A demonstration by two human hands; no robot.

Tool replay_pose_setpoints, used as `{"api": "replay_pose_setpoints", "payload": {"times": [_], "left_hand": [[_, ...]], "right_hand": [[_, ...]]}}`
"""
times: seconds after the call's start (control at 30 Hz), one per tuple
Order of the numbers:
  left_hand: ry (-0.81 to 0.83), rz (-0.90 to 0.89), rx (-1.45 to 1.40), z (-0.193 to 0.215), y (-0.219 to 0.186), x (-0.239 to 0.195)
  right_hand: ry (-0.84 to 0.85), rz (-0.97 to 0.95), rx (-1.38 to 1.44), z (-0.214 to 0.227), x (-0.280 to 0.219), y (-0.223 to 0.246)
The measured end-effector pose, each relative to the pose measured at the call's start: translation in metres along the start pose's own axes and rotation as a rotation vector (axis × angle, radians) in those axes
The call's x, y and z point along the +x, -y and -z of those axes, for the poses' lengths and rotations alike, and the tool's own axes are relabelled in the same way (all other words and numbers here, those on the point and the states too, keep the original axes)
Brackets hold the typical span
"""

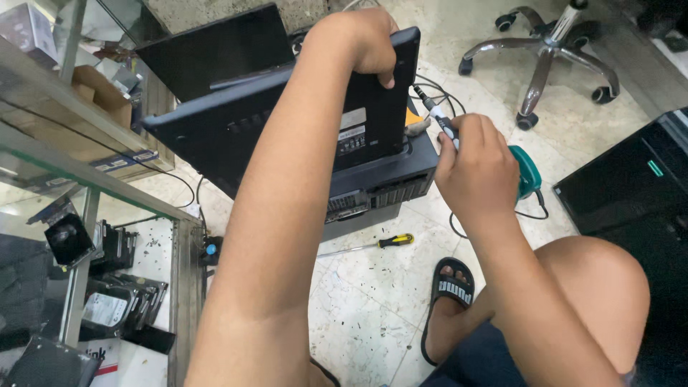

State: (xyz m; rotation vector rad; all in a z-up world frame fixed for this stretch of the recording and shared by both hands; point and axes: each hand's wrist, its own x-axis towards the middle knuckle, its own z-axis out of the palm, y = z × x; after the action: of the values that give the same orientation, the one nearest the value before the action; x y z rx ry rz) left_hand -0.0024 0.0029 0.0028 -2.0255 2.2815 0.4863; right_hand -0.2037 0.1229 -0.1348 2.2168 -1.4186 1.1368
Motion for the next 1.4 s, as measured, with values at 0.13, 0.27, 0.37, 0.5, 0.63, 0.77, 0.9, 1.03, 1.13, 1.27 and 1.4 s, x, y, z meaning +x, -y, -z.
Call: {"api": "replay_pose_setpoints", "payload": {"times": [0.13, 0.27, 0.37, 0.5, 0.63, 0.77, 0.9, 1.03, 1.13, 1.27, 1.4], "left_hand": [[0.006, -0.009, 0.018, 0.0, 0.001, 0.006], [0.033, -0.002, 0.072, -0.004, -0.002, 0.008], [0.058, 0.036, 0.072, 0.015, -0.011, -0.006], [0.035, 0.038, 0.118, 0.009, -0.009, 0.001], [0.054, 0.051, 0.175, 0.013, -0.014, 0.001], [0.139, 0.062, 0.181, 0.019, -0.018, -0.002], [0.105, 0.061, 0.216, 0.019, -0.018, -0.004], [0.173, 0.054, 0.166, 0.02, -0.024, -0.011], [0.202, 0.113, 0.126, 0.024, -0.024, -0.019], [0.14, 0.075, 0.12, 0.011, -0.016, -0.003], [0.112, 0.084, 0.12, 0.014, -0.016, -0.011]], "right_hand": [[0.09, -0.106, 0.005, 0.001, 0.007, -0.001], [0.229, -0.211, 0.019, 0.014, 0.009, 0.011], [0.222, -0.223, 0.019, 0.01, 0.016, 0.011], [0.093, -0.053, -0.1, -0.002, 0.009, -0.001], [0.154, -0.132, -0.121, -0.004, 0.018, -0.004], [0.296, -0.237, 0.045, 0.007, 0.031, 0.003], [0.242, -0.2, 0.07, 0.003, 0.028, 0.001], [0.244, -0.239, -0.017, 0.002, 0.026, 0.0], [0.334, -0.272, -0.023, -0.001, 0.029, 0.0], [0.31, -0.281, 0.068, 0.003, 0.029, -0.002], [0.281, -0.223, 0.012, 0.001, 0.033, -0.005]]}}
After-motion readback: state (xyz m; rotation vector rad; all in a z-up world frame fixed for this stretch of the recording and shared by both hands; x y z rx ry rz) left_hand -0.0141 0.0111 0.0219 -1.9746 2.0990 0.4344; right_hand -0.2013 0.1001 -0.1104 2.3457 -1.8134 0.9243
